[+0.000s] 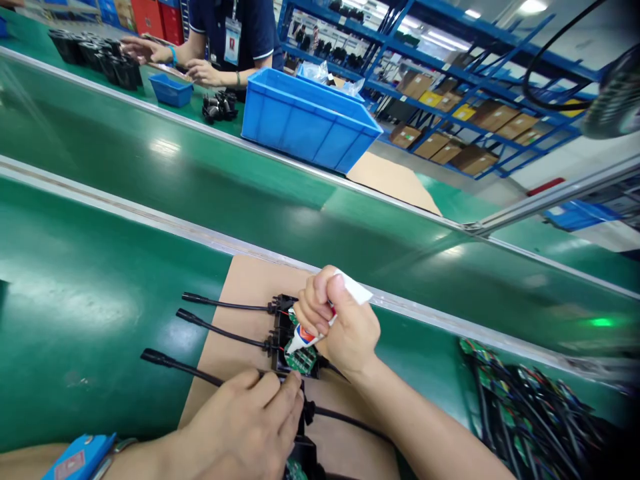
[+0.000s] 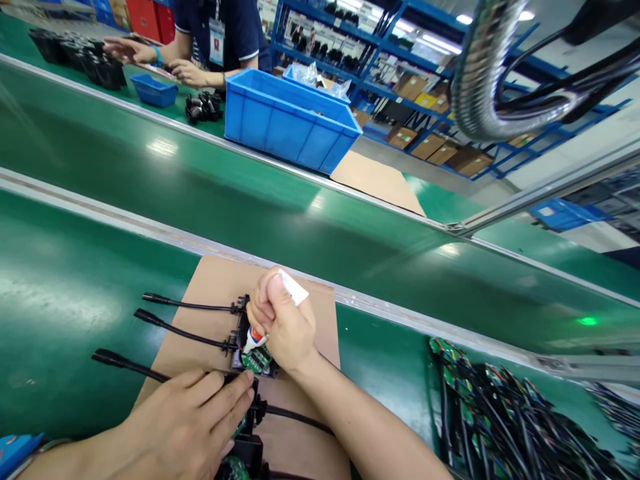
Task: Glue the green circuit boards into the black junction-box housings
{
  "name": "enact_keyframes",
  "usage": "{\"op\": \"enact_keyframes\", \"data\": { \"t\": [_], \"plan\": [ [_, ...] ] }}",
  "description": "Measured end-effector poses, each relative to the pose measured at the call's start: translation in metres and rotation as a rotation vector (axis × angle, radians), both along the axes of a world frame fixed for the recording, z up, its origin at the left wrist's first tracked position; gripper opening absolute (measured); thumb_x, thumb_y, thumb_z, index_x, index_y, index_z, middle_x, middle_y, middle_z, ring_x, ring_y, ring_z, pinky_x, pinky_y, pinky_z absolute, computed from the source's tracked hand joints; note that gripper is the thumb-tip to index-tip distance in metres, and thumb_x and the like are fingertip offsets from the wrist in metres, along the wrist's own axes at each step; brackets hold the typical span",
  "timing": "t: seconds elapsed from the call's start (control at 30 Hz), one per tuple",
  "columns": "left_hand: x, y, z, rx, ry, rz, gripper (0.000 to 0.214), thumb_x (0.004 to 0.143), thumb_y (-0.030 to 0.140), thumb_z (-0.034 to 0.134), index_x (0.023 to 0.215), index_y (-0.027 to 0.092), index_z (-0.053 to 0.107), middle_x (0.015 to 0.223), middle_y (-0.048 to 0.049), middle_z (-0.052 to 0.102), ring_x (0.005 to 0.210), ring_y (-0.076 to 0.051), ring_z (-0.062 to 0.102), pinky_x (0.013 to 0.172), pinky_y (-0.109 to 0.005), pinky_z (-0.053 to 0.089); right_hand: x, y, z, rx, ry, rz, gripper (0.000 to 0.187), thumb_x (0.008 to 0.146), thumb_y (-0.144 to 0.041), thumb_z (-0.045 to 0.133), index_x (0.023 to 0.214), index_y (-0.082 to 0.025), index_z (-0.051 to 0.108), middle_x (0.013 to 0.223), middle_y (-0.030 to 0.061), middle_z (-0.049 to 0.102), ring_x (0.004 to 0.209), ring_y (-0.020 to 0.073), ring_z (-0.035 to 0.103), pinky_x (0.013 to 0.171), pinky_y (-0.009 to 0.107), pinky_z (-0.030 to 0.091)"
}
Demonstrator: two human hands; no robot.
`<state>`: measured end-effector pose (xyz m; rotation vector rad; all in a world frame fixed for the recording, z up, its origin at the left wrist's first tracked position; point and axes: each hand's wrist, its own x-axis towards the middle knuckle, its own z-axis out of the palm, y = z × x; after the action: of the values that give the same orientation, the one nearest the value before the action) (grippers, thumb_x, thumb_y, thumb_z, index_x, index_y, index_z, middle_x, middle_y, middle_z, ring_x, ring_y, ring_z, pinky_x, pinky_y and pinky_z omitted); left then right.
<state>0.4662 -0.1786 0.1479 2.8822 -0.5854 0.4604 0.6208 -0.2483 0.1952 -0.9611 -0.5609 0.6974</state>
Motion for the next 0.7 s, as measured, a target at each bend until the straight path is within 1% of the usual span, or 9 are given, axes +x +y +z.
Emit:
{"op": "enact_keyframes", "data": {
  "t": [0.13, 0.23, 0.33, 0.5, 0.6, 0.7],
  "plan": [
    [0.000, 0.002, 0.001, 0.025, 0.042, -0.018, 0.038, 0.095, 0.031, 0.045, 0.124, 0.011, 0.058, 0.125, -0.0084, 0.062, 0.078, -0.018, 0.050, 0.065, -0.032, 0.034, -0.001, 0.004, -0.003, -0.066, -0.024, -0.003, 0.037, 0.090, -0.044, 0.054, 0.065, -0.019, 0.045, 0.050, -0.0085, 0.025, 0.039, 0.0045, 0.019, 0.036, 0.016, 0.021],
    [-0.001, 0.003, 0.003, 0.029, 0.087, -0.038, 0.040, 0.096, 0.030, 0.043, 0.127, 0.010, 0.056, 0.127, -0.0101, 0.061, 0.080, -0.018, 0.050, 0.066, -0.033, 0.034, 0.000, 0.001, 0.000, -0.062, -0.046, 0.005, 0.037, 0.091, -0.044, 0.053, 0.065, -0.019, 0.046, 0.050, -0.0084, 0.025, 0.039, 0.0048, 0.019, 0.035, 0.017, 0.021],
    [-0.001, 0.003, 0.004, 0.011, 0.104, -0.037, 0.039, 0.096, 0.029, 0.041, 0.127, 0.010, 0.056, 0.128, -0.0103, 0.060, 0.080, -0.019, 0.050, 0.067, -0.033, 0.034, 0.000, -0.004, 0.004, -0.070, -0.063, 0.008, 0.035, 0.093, -0.043, 0.050, 0.066, -0.019, 0.047, 0.050, -0.0082, 0.025, 0.039, 0.0052, 0.019, 0.035, 0.017, 0.021],
    [-0.001, 0.004, 0.006, 0.012, 0.126, -0.049, 0.040, 0.096, 0.028, 0.042, 0.128, 0.009, 0.055, 0.128, -0.0121, 0.060, 0.083, -0.020, 0.051, 0.070, -0.033, 0.035, -0.003, -0.016, 0.009, -0.107, -0.090, 0.005, 0.036, 0.093, -0.042, 0.050, 0.065, -0.019, 0.045, 0.051, -0.0080, 0.025, 0.039, 0.0057, 0.019, 0.036, 0.018, 0.020],
    [-0.001, 0.005, 0.009, 0.008, 0.121, -0.052, 0.040, 0.094, 0.027, 0.043, 0.127, 0.009, 0.057, 0.126, -0.0121, 0.061, 0.080, -0.020, 0.052, 0.067, -0.033, 0.035, -0.002, -0.023, 0.010, -0.105, -0.122, 0.000, 0.035, 0.094, -0.041, 0.048, 0.067, -0.019, 0.046, 0.051, -0.0076, 0.026, 0.040, 0.0057, 0.021, 0.037, 0.018, 0.021],
    [-0.002, 0.005, 0.012, 0.014, 0.110, -0.051, 0.040, 0.092, 0.026, 0.044, 0.125, 0.009, 0.058, 0.125, -0.0110, 0.062, 0.078, -0.020, 0.052, 0.066, -0.033, 0.037, 0.003, -0.025, 0.010, -0.092, -0.150, -0.034, 0.034, 0.094, -0.040, 0.048, 0.067, -0.019, 0.047, 0.051, -0.0076, 0.025, 0.040, 0.0057, 0.021, 0.037, 0.019, 0.021]
  ]
}}
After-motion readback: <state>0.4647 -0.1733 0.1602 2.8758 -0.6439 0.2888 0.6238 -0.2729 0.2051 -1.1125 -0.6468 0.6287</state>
